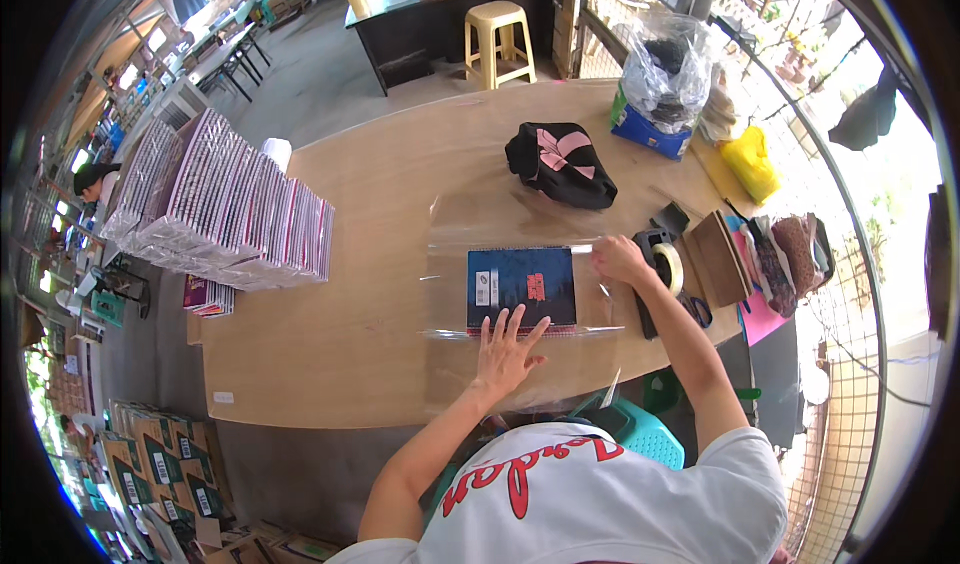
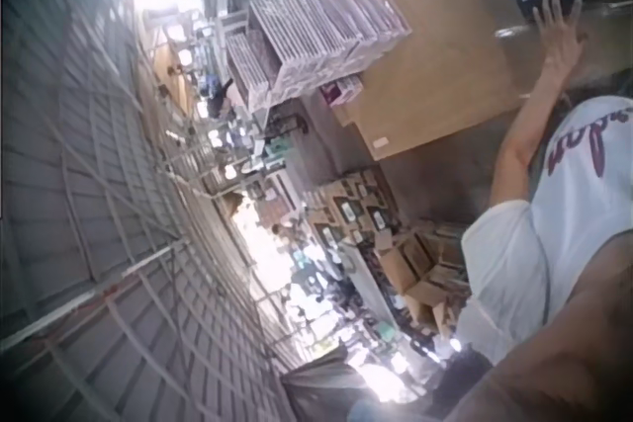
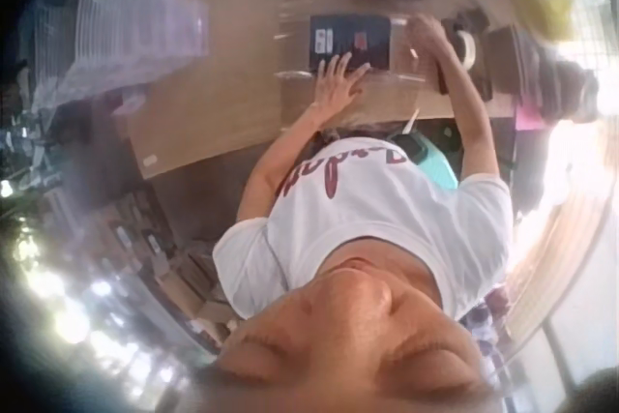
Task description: The person takes a stack of notebooks from a larger pile and places them into a plastic bag, then uses tape from a dispenser to seal the bag.
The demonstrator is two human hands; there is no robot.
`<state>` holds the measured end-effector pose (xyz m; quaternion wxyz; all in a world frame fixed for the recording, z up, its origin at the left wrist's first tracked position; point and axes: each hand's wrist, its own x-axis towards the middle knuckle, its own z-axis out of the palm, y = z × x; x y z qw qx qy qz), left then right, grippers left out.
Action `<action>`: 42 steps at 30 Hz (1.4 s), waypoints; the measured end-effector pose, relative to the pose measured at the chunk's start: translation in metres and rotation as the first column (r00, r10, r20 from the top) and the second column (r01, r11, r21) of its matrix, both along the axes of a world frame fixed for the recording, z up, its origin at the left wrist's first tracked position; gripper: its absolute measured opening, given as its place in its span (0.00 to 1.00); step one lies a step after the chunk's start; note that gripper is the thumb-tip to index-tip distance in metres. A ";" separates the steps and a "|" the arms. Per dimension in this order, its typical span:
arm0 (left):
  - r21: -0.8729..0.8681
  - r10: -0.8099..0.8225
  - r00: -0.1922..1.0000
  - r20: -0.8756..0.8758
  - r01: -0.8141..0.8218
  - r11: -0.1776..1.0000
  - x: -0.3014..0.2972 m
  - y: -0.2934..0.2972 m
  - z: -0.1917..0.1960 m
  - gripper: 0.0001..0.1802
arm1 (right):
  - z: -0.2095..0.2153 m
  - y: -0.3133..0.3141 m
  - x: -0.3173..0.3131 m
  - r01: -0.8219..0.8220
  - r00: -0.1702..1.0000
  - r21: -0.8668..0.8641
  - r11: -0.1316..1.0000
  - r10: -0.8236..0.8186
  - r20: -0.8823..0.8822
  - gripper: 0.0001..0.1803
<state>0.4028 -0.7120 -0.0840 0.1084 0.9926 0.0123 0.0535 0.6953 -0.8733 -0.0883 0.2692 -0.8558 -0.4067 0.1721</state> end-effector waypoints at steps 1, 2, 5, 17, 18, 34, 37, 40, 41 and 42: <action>-0.009 0.002 1.000 0.002 -0.002 1.000 0.000 -0.001 -0.001 0.42 | -0.005 0.016 -0.001 0.011 0.970 0.092 0.996 -0.033 0.239 0.12; -0.021 0.011 1.000 -0.005 -0.011 1.000 0.001 -0.002 -0.001 0.42 | -0.004 0.044 -0.001 -0.024 0.986 0.184 0.983 -0.006 0.164 0.15; -0.043 0.005 1.000 -0.025 -0.006 0.999 0.006 -0.008 0.003 0.42 | -0.031 0.109 0.018 -0.137 0.990 0.188 0.973 0.126 0.066 0.29; -0.050 0.072 0.994 -0.087 -0.077 0.996 -0.009 -0.008 0.009 0.44 | -0.019 0.130 -0.021 -0.063 0.997 0.002 0.998 0.063 0.054 0.47; -0.059 0.061 0.994 -0.086 -0.066 0.996 -0.008 -0.007 0.009 0.45 | -0.020 0.130 -0.021 -0.053 0.998 -0.093 0.994 0.054 0.014 0.47; -0.116 0.053 0.998 -0.045 -0.058 0.992 -0.016 -0.009 0.004 0.42 | -0.008 0.148 -0.003 -0.202 0.947 -0.232 0.951 0.129 -0.296 0.59; -0.131 0.067 0.997 -0.042 -0.072 0.989 -0.018 -0.013 0.004 0.42 | -0.019 0.149 0.000 -0.200 0.958 -0.267 0.943 0.132 -0.253 0.59; -0.148 0.088 0.996 -0.016 -0.090 0.985 -0.019 -0.012 0.002 0.42 | -0.033 0.156 0.005 -0.155 0.967 -0.361 0.919 0.067 -0.246 0.50; -0.152 0.083 0.996 -0.027 -0.087 0.985 -0.022 -0.014 0.002 0.42 | -0.038 0.158 0.005 -0.134 0.967 -0.388 0.912 0.035 -0.251 0.45; -0.147 0.087 0.996 -0.029 -0.090 0.985 -0.024 -0.012 0.003 0.42 | -0.041 0.164 0.006 0.023 0.991 -0.238 0.971 -0.053 -0.121 0.37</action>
